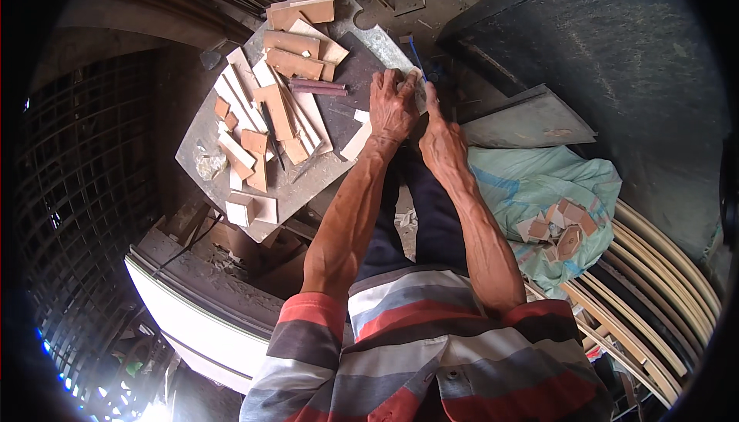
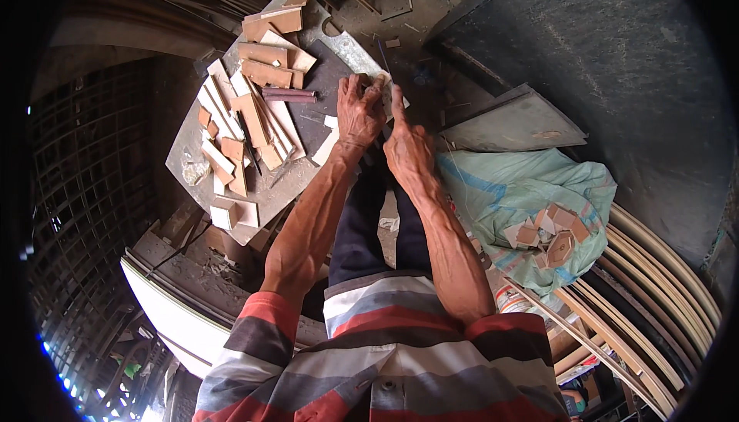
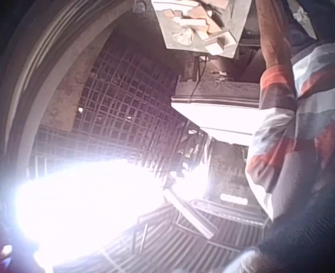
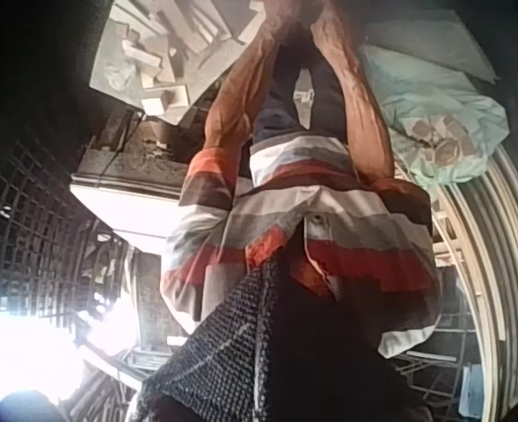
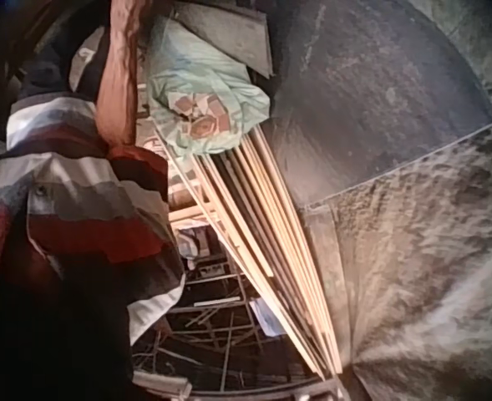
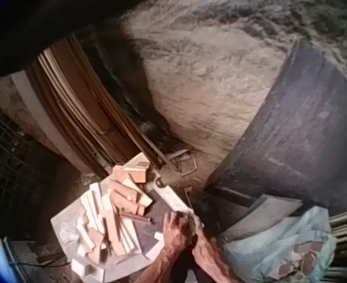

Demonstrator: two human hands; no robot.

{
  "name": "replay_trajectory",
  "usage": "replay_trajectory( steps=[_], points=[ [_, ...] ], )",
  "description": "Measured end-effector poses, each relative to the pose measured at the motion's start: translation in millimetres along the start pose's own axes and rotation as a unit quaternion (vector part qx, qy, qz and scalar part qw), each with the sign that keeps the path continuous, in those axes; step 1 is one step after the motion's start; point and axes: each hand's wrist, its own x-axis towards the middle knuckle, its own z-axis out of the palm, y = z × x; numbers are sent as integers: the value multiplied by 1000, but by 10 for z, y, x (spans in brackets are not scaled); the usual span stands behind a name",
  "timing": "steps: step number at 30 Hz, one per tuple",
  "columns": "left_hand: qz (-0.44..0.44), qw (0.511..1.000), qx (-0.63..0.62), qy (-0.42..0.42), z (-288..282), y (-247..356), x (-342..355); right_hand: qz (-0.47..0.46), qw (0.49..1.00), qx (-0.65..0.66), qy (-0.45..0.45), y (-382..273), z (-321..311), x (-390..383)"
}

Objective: The person carves a small rectangular piece of light-colored wood using a blue utility knife. They hold the wood firmly with their left hand and carefully shave off thin layers from the edges and corners with their right hand. The person repeatedly inspects the carved piece to check the progress of the shaping.

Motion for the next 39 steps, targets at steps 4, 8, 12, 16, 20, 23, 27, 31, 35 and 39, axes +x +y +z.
replay_trajectory(
  steps=[4, 8, 12, 16, 20, 23, 27, 31, 35, 39],
  points=[
    [7, 1000, -1, -2, -14, -11, -19, -4, 999, 6, 36, 33, 104, -221],
    [19, 1000, -11, 0, 1, -33, -9, 40, 999, 22, -7, -23, 87, -10],
    [19, 1000, -3, -2, 9, -33, 2, -25, 994, 69, 81, 157, 354, -230],
    [18, 1000, -9, -1, 11, -41, -9, 16, 996, 77, 50, 70, 323, -158],
    [19, 1000, -20, -6, -17, -33, -9, -4, 995, 70, 76, 103, 399, -212],
    [23, 1000, -11, -11, -23, -40, -3, -7, 994, 78, 81, 104, 390, -236],
    [29, 999, -16, -7, 9, -66, -17, 1, 999, 22, 31, 61, 186, -149],
    [30, 999, -17, -11, -12, -68, 9, -6, 999, 6, 31, 105, 150, -247],
    [31, 999, -21, -10, -4, -56, 2, 14, 1000, -18, 5, -3, 26, -12],
    [24, 999, -23, -9, -20, -76, -15, 38, 999, -23, -32, -67, -34, -169]
  ],
)
